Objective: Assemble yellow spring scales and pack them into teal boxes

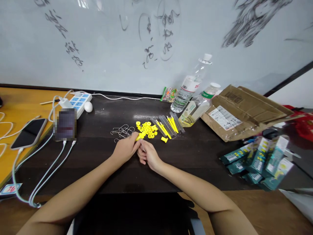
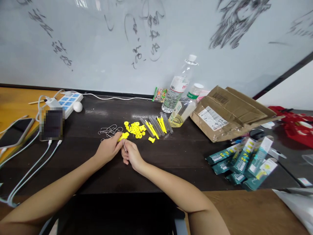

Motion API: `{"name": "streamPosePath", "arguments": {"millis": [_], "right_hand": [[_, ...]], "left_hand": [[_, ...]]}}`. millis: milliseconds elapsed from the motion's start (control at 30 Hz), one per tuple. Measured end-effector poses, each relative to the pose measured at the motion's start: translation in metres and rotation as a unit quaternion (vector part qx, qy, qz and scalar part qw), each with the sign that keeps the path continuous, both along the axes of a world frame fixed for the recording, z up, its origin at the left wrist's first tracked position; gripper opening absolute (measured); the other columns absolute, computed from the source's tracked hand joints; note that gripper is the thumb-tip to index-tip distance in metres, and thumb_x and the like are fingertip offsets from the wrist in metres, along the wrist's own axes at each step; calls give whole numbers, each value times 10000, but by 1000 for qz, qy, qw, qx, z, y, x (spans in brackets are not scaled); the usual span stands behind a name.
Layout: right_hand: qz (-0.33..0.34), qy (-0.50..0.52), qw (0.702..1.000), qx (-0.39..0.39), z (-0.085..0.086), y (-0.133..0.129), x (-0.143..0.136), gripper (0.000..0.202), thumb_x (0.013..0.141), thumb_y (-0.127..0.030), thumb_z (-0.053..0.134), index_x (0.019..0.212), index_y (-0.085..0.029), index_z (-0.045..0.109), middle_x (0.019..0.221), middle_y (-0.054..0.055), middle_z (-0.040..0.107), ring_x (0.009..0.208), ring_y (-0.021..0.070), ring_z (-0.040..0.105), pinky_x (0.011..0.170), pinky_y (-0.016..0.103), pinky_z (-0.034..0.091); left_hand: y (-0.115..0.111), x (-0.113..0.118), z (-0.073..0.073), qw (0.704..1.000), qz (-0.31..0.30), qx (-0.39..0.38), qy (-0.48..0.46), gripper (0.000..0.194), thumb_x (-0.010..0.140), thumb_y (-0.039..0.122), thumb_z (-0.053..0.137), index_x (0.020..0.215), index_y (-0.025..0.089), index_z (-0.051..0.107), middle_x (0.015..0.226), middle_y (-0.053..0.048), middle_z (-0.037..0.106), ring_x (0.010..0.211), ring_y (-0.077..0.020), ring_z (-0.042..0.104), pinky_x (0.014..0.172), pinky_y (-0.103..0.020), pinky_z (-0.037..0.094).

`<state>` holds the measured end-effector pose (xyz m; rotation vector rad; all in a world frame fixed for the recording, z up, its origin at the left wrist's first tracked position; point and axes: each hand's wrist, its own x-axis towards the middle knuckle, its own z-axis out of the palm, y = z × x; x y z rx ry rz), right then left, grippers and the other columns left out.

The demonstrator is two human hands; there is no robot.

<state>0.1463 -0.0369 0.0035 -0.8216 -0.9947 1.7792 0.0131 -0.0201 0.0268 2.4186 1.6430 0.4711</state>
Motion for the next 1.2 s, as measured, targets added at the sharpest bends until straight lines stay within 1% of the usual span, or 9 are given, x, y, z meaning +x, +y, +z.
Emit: {"name": "streamPosePath", "arguments": {"millis": [200, 300, 400, 567, 667, 733, 900, 1100, 1200], "right_hand": [[30, 33, 999, 8, 3, -2, 1, 371, 857, -510, 508, 696, -217, 349, 445, -117, 328, 344, 45, 252, 282, 153, 348], [52, 37, 998, 19, 5, -1, 3, 353, 849, -500, 538, 719, -213, 378, 474, -107, 380, 370, 57, 336, 314, 184, 433], [39, 9, 998, 43, 6, 1, 4, 343, 836, -482, 571, 721, -204, 405, 489, -100, 431, 377, 61, 396, 338, 218, 491], [12, -18, 998, 65, 7, 1, 6, 353, 860, -482, 527, 685, -201, 404, 434, -115, 395, 325, 51, 373, 340, 232, 511], [9, -13, 998, 68, 10, 0, 6, 347, 875, -457, 508, 669, -196, 408, 414, -117, 392, 308, 46, 364, 347, 236, 518], [4, -10, 997, 70, 13, 1, 7, 345, 883, -443, 494, 662, -196, 401, 403, -118, 395, 299, 47, 365, 348, 237, 519], [9, -29, 997, 72, 16, 6, 9, 338, 882, -453, 490, 683, -205, 376, 387, -129, 404, 280, 48, 367, 343, 231, 515], [76, -57, 993, 68, 17, 15, 20, 333, 873, -485, 488, 726, -213, 364, 391, -136, 415, 269, 48, 356, 333, 225, 506], [109, -50, 992, 43, 20, 17, 25, 330, 869, -477, 492, 722, -213, 358, 391, -134, 417, 274, 51, 358, 337, 241, 514]], "left_hand": [[-1, -2, 5, 1000, 2, -1, -25, 254, 967, 364, 275, 986, 196, 464, 718, -23, 622, 680, -204, 648, 547, -242, 349], [-1, -4, 8, 996, 10, -10, -86, 232, 965, 353, 268, 936, 200, 440, 655, 5, 562, 598, -177, 596, 534, -241, 327], [0, -6, 10, 983, -18, -25, -179, 224, 960, 373, 289, 861, 208, 402, 626, 33, 496, 551, -138, 527, 540, -234, 339], [0, -4, 6, 931, -76, -129, -334, 267, 961, 420, 321, 794, 212, 338, 528, 89, 375, 416, -72, 377, 447, -191, 307], [-3, 0, 3, 888, -79, -185, -413, 280, 952, 456, 342, 808, 217, 323, 494, 112, 347, 339, -52, 305, 361, -171, 243], [-5, 2, 2, 871, -72, -192, -446, 278, 945, 465, 361, 825, 216, 335, 490, 114, 359, 325, -49, 303, 337, -163, 231], [-7, 4, -1, 872, -61, -164, -457, 252, 946, 434, 394, 843, 206, 366, 469, 117, 370, 334, -41, 312, 350, -148, 259], [-1, -1, -3, 853, -91, -221, -464, 240, 941, 436, 405, 1008, 214, 344, 500, 130, 365, 331, -41, 290, 333, -139, 234], [-1, -2, -4, 843, -95, -239, -472, 234, 946, 438, 378, 1020, 224, 320, 531, 127, 362, 345, -40, 285, 346, -141, 233]]}}
